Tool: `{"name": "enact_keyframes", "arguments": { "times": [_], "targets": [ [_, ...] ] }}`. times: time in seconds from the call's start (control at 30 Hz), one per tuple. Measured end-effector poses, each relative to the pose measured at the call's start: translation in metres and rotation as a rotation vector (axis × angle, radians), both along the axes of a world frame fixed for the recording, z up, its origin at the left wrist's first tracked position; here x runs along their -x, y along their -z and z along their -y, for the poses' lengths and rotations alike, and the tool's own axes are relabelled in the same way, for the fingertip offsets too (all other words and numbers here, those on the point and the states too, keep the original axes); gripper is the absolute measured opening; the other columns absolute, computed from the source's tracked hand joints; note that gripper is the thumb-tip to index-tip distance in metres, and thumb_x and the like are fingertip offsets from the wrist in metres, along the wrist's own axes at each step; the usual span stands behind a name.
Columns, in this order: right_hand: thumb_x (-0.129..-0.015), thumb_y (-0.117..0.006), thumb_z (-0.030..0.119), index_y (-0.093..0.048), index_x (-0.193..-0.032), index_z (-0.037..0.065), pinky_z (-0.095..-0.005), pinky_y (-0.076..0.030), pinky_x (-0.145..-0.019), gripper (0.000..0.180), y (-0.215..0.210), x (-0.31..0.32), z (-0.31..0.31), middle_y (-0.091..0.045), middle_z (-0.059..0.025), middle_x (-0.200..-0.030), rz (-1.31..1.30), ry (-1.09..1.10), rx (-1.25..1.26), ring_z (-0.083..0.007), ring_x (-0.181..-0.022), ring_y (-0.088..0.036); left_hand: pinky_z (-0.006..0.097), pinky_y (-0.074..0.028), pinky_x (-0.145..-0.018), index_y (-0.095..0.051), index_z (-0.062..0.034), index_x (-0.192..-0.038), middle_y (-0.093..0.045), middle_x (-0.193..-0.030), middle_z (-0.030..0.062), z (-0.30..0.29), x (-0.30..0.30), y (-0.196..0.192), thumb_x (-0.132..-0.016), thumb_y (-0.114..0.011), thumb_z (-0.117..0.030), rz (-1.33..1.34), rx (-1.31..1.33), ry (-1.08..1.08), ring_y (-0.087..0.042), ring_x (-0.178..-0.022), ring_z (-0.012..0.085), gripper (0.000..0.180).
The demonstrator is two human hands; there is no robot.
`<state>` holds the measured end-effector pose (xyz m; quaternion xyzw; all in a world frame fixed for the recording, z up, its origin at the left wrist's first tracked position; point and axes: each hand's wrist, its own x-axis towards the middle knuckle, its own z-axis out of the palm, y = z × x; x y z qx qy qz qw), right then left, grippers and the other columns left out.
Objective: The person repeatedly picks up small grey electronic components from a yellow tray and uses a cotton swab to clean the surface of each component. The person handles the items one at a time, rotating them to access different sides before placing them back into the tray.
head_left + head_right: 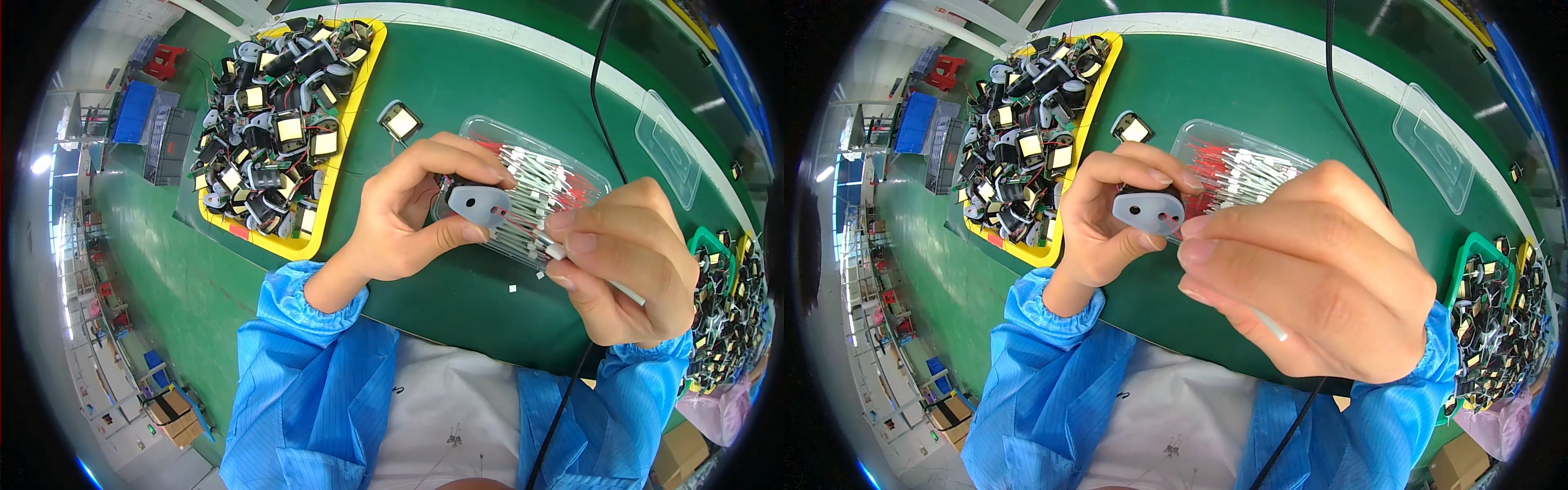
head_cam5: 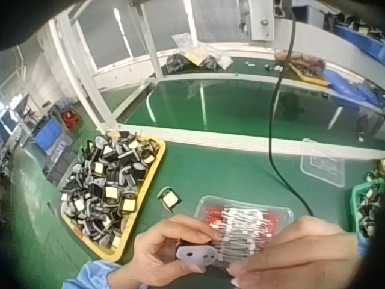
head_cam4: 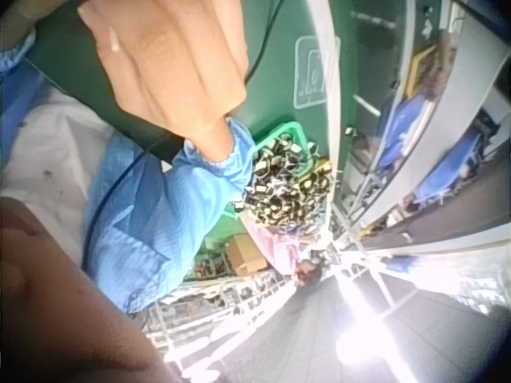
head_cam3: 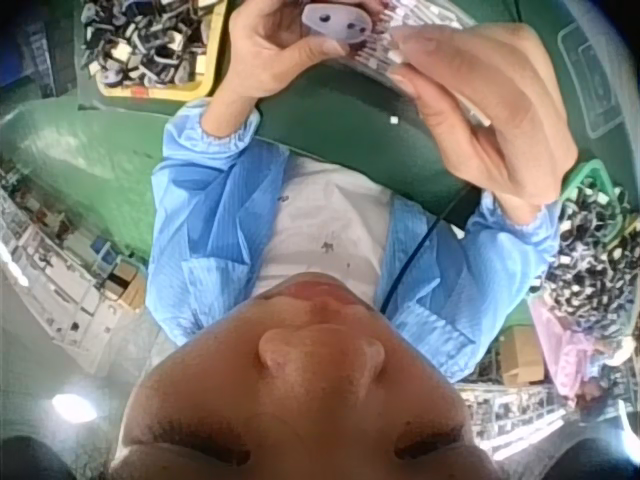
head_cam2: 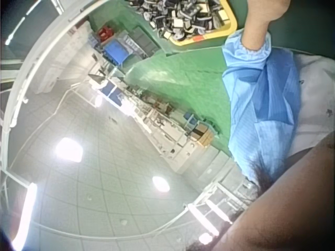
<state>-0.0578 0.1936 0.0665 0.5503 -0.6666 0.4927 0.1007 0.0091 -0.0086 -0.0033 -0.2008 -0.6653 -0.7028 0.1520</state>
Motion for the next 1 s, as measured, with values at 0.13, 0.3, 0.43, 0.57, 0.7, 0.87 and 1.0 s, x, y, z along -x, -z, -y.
{"name": "enact_keyframes", "arguments": {
  "times": [0.13, 0.3, 0.43, 0.57, 0.7, 0.87, 1.0],
  "targets": [
    [-0.075, -0.074, 0.009, -0.058, -0.097, 0.003, -0.0302, -0.042, -0.055, 0.028, 0.002, 0.001, 0.001, -0.067, -0.0140, -0.088, -0.009, -0.005, 0.014, -0.0208, -0.066, -0.056, 0.040, -0.050, -0.086, -0.049, -0.0029, -0.107, -0.057, -0.106, 0.0205, 0.000, -0.001, 0.000, -0.079, -0.074, -0.019, 0.002, 0.001, -0.008, -0.060, -0.099, 0.0291, 0.042],
    [-0.074, -0.074, 0.004, -0.058, -0.097, 0.002, -0.0306, -0.043, -0.056, 0.028, 0.005, 0.003, 0.003, -0.067, -0.0150, -0.087, -0.019, -0.033, 0.029, -0.0220, -0.067, -0.059, 0.040, -0.050, -0.086, -0.049, -0.0028, -0.107, -0.057, -0.106, 0.0206, -0.001, -0.001, -0.001, -0.079, -0.075, -0.018, 0.014, -0.006, -0.004, -0.060, -0.099, 0.0289, 0.042],
    [-0.073, -0.073, -0.001, -0.058, -0.096, 0.000, -0.0312, -0.045, -0.058, 0.027, 0.014, 0.006, 0.008, -0.067, -0.0165, -0.087, -0.005, -0.061, 0.070, -0.0235, -0.070, -0.061, 0.038, -0.050, -0.085, -0.050, -0.0023, -0.107, -0.058, -0.105, 0.0199, 0.000, -0.001, 0.000, -0.077, -0.076, -0.017, 0.002, 0.005, 0.014, -0.060, -0.098, 0.0272, 0.042],
    [-0.072, -0.071, -0.004, -0.058, -0.094, -0.003, -0.0314, -0.046, -0.060, 0.025, 0.033, 0.006, 0.015, -0.067, -0.0192, -0.088, 0.094, -0.079, 0.131, -0.0246, -0.073, -0.062, 0.035, -0.048, -0.085, -0.052, -0.0001, -0.108, -0.058, -0.104, 0.0180, -0.002, -0.005, -0.003, -0.075, -0.078, -0.017, 0.074, 0.024, -0.019, -0.059, -0.096, 0.0242, 0.045],
    [-0.073, -0.070, -0.004, -0.059, -0.092, -0.005, -0.0304, -0.045, -0.061, 0.022, 0.034, 0.014, 0.018, -0.067, -0.0192, -0.086, 0.101, -0.085, 0.110, -0.0233, -0.072, -0.060, 0.032, -0.048, -0.084, -0.057, 0.0021, -0.107, -0.059, -0.105, 0.0149, -0.003, -0.008, -0.007, -0.072, -0.078, -0.007, 0.150, -0.039, -0.083, -0.058, -0.097, 0.0211, 0.042],
    [-0.069, -0.074, -0.001, -0.065, -0.086, -0.004, -0.0298, -0.043, -0.053, 0.019, 0.024, 0.020, 0.017, -0.065, -0.0143, -0.079, 0.103, -0.050, 0.021, -0.0225, -0.064, -0.058, 0.032, -0.049, -0.081, -0.061, 0.0024, -0.104, -0.062, -0.101, 0.0136, -0.001, -0.006, -0.008, -0.071, -0.077, -0.004, 0.021, 0.118, -0.177, -0.060, -0.095, 0.0221, 0.038],
    [-0.067, -0.075, 0.000, -0.066, -0.083, -0.003, -0.0300, -0.043, -0.051, 0.018, 0.020, 0.022, 0.017, -0.063, -0.0125, -0.075, 0.107, -0.114, -0.021, -0.0233, -0.061, -0.058, 0.033, -0.048, -0.079, -0.061, 0.0042, -0.103, -0.063, -0.098, 0.0151, 0.004, -0.005, -0.005, -0.073, -0.077, -0.013, -0.055, 0.267, -0.175, -0.060, -0.092, 0.0235, 0.039]
  ]
}}
